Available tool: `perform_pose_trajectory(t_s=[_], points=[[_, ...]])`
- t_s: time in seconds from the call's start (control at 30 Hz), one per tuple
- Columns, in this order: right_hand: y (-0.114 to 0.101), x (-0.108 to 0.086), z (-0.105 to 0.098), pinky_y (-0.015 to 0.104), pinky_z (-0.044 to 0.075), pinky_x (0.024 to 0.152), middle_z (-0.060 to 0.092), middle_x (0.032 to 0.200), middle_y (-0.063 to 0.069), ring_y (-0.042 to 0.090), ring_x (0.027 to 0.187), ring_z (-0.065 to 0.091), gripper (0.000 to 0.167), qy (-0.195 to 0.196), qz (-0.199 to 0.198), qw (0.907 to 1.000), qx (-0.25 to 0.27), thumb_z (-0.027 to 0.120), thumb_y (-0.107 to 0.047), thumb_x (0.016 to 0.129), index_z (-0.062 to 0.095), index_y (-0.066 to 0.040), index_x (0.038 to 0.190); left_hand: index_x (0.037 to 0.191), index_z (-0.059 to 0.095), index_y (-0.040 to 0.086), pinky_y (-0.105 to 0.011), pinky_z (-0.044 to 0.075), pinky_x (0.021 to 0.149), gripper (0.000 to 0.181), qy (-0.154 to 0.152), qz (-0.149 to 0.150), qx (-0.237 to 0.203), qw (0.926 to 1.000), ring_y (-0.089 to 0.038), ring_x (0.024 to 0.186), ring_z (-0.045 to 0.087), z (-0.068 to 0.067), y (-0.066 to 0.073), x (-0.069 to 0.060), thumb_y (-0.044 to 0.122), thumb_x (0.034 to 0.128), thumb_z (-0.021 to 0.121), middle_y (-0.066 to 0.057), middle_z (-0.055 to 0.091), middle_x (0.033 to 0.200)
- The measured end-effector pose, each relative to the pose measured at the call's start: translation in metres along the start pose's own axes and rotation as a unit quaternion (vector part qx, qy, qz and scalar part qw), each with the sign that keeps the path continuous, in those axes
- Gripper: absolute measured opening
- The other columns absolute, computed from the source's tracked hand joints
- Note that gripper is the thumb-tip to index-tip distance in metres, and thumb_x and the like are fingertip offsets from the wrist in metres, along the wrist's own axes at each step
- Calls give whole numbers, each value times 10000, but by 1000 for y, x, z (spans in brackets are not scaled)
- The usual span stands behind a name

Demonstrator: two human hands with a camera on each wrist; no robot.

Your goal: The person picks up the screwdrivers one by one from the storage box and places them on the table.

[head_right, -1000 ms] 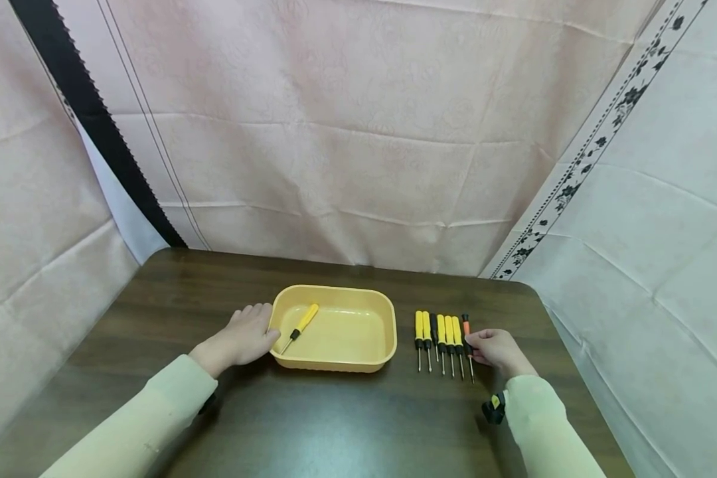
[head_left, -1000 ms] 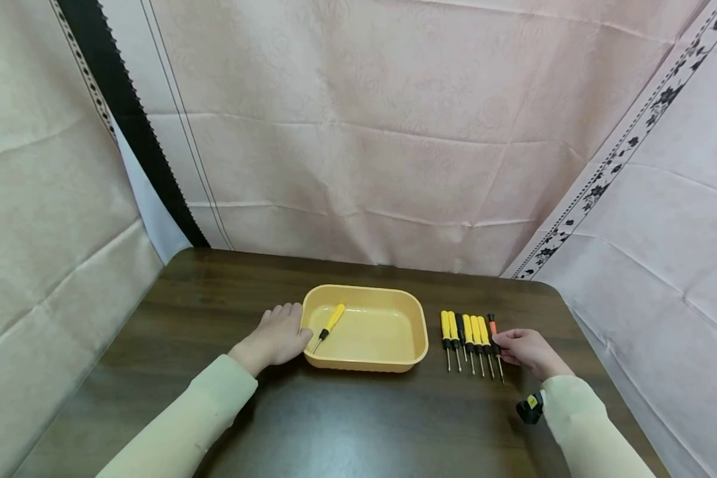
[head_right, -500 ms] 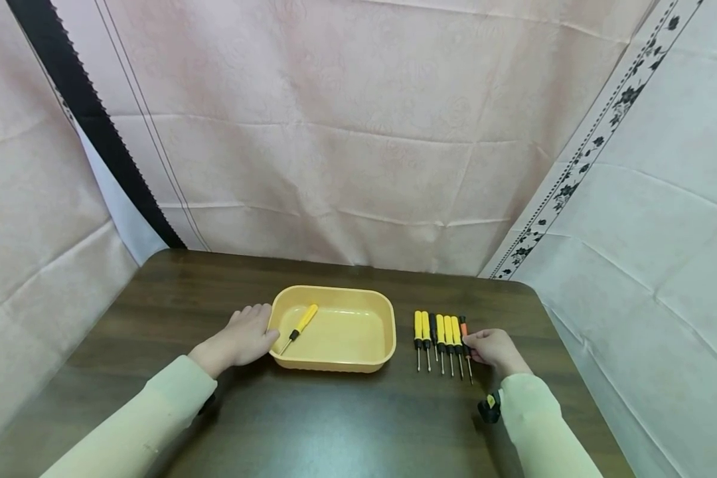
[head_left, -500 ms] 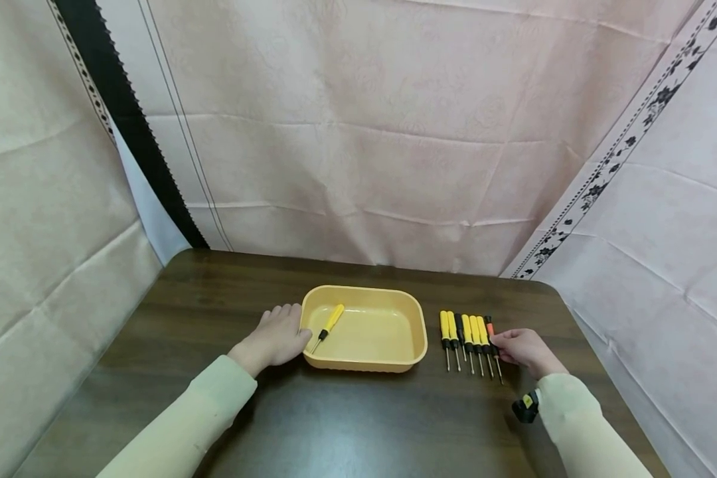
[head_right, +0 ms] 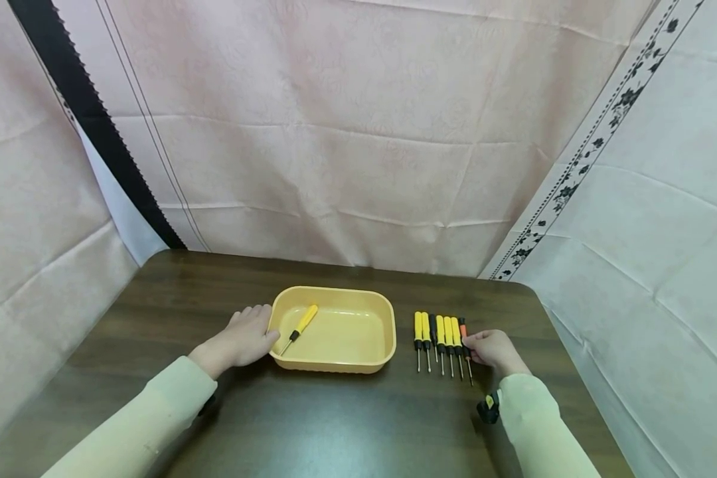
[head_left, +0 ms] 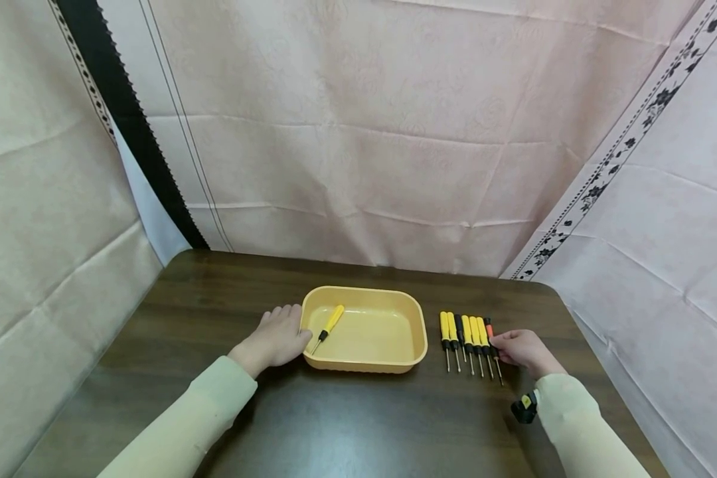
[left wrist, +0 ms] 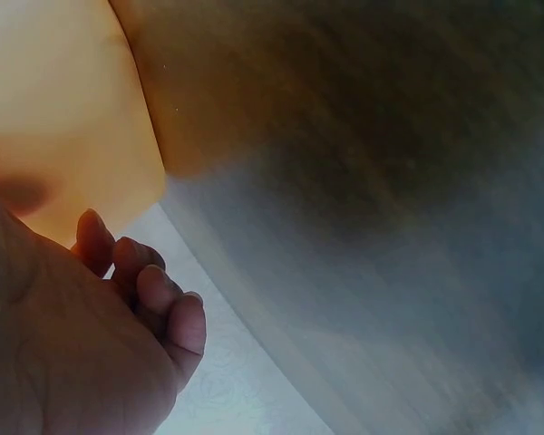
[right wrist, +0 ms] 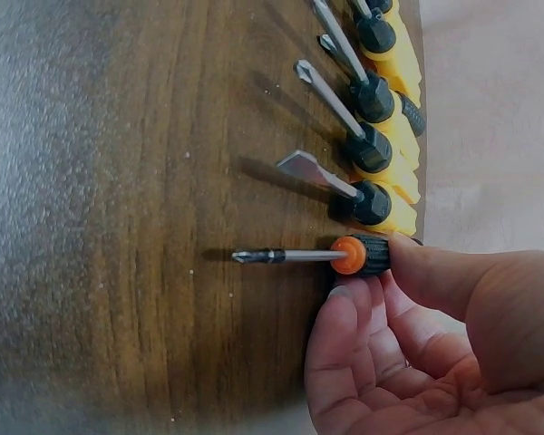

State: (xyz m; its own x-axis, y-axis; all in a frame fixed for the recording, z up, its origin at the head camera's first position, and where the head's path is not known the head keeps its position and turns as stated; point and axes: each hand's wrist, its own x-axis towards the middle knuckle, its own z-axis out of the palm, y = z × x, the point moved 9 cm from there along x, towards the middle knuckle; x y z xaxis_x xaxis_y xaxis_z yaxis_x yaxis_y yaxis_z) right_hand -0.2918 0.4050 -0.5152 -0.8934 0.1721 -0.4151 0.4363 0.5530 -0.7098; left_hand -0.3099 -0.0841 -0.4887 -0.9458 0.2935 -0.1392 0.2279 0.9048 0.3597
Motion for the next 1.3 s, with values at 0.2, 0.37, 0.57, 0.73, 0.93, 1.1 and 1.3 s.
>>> perform_pose_trajectory(t_s=[0.2,0.37,0.57,0.73,0.93,1.1,1.3], points=[[0,0,0,310,518,669,628,816,63,151,682,575,289,-2,-29,10000,36,594,-191,961,662,73,1055,1212,462,12,-396,311,780,460,33,10,55,10000,-235,871,396,0,0,1,362,915,437,-47,457,955],[1,2,2,305,522,675,626,814,64,148,682,576,275,-57,44,10000,15,597,-183,958,669,69,1043,1211,464,7,-397,311,781,452,6,-5,45,10000,-238,871,398,1,0,0,356,923,444,-49,462,955],[0,5,0,289,527,664,612,797,64,141,663,575,273,-41,102,9999,18,607,-177,951,671,70,1048,1213,460,16,-390,304,780,465,-5,-5,78,10000,-234,868,387,2,-1,1,373,916,423,-46,454,960],[-2,5,0,280,527,660,615,784,56,129,656,575,276,-121,135,9998,66,596,-169,957,668,77,1060,1214,460,17,-389,301,771,469,-27,-4,46,10000,-236,863,386,2,0,2,370,909,420,-45,455,957],[-3,3,0,293,523,660,621,787,58,139,648,568,272,-67,108,9999,52,596,-172,958,676,77,1034,1219,455,14,-393,299,764,468,5,30,33,10000,-241,864,384,0,0,2,366,913,425,-51,455,962],[0,4,2,287,519,648,634,771,50,135,637,567,255,-31,181,9997,136,600,-165,956,682,69,1017,1224,458,15,-395,301,772,477,-29,-5,29,10000,-238,870,386,3,-2,1,371,908,426,-51,459,974],[7,9,2,273,520,649,643,781,48,120,637,579,237,-8,336,9990,309,591,-148,957,683,60,1022,1195,463,27,-386,293,756,446,-5,20,26,10000,-235,854,384,5,-3,2,369,912,422,-44,450,943]])
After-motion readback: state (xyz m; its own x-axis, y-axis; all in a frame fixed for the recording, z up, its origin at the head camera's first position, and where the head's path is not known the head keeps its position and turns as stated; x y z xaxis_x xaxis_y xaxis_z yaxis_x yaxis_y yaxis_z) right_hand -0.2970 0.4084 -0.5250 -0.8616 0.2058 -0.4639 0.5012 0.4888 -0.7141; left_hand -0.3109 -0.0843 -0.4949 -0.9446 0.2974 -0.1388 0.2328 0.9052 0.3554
